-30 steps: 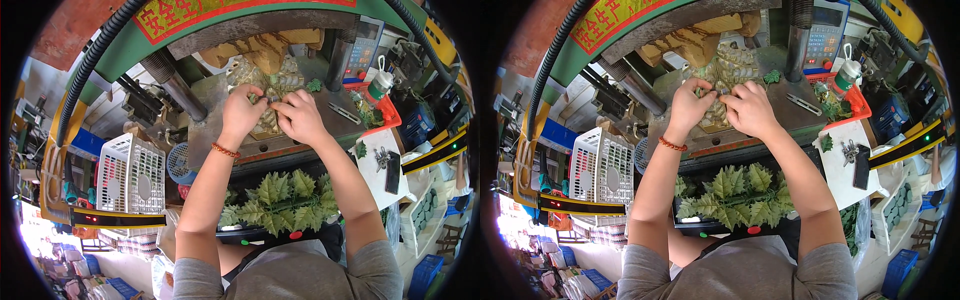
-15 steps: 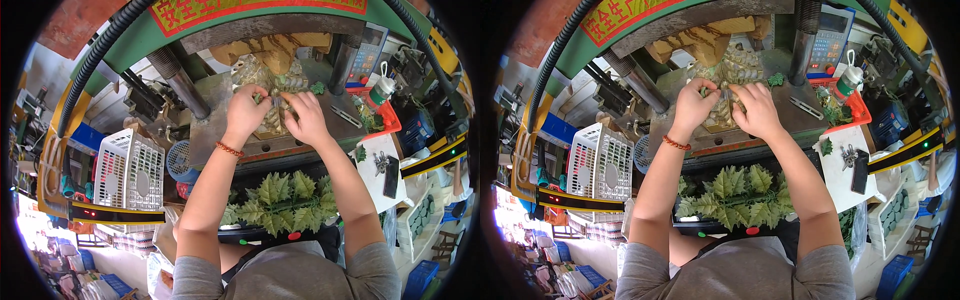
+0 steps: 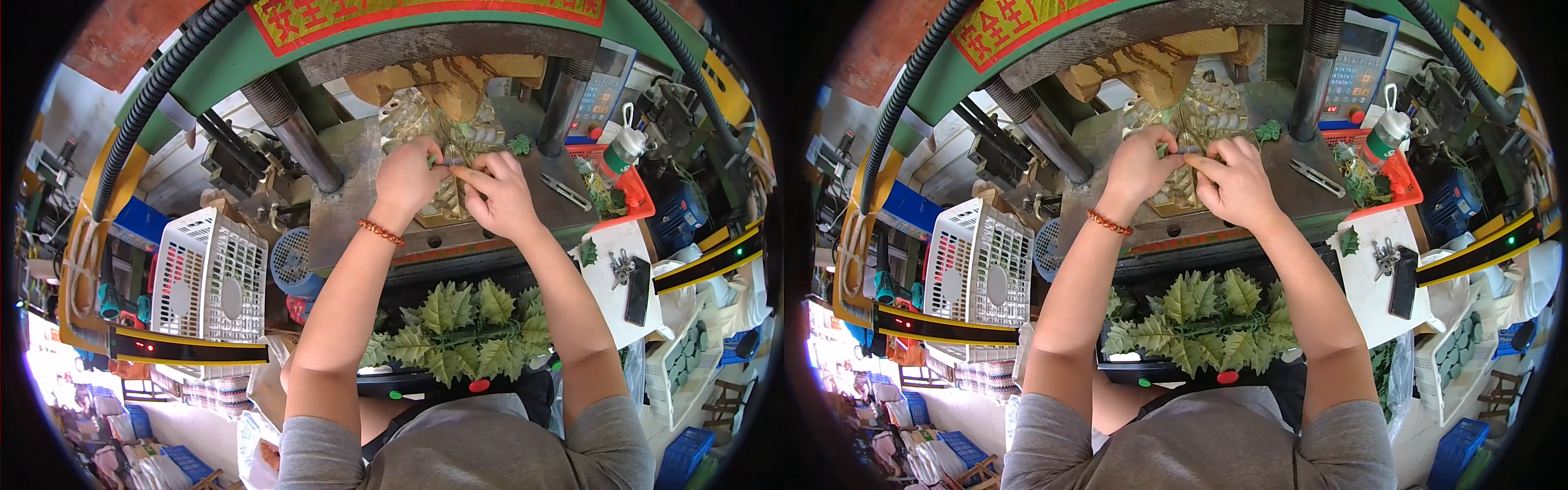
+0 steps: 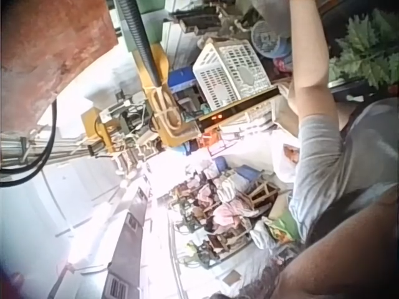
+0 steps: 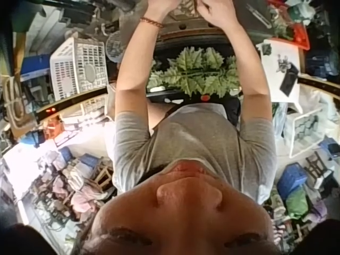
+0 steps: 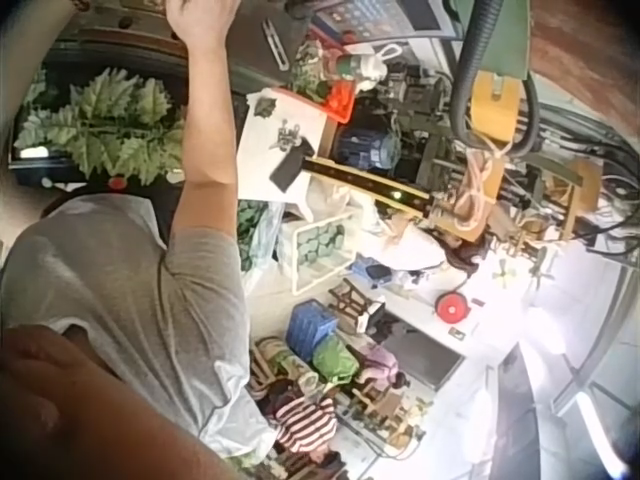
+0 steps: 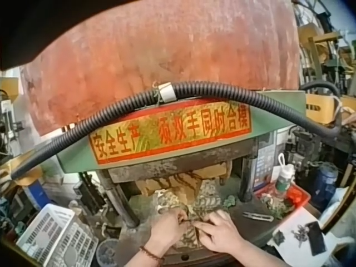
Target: Assembling green artificial leaves onto plastic stems using a heat-press assembly machine.
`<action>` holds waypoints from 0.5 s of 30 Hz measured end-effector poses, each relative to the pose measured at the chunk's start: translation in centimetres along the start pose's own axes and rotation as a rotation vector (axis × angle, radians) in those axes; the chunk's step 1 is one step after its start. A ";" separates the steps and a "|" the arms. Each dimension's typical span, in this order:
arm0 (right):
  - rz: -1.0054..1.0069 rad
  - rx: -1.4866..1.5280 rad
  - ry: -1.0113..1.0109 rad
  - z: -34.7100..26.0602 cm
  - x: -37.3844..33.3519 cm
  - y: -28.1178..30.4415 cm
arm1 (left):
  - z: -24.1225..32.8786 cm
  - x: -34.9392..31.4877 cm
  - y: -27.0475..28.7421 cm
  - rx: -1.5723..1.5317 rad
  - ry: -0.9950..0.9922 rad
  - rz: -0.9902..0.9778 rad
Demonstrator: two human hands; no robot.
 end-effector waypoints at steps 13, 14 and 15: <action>-0.140 -0.249 0.032 -1.2 0.2 0.5 | 0.0 -0.6 0.0 0.014 -0.048 0.039; -0.139 -0.249 0.037 -1.3 0.3 0.6 | 0.0 -0.7 0.2 0.012 -0.048 0.043; -0.127 -0.155 -0.014 -1.2 0.4 0.7 | 0.0 -0.8 0.3 0.009 -0.033 0.031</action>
Point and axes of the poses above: each hand's wrist, its own x-axis towards the middle knuckle, its own y-axis out of the back of the hand, z = x × y, the point moved 2 cm from there along x, towards the middle knuckle, and after that the axes turned 13 degrees about -x, right-handed, at the moved point
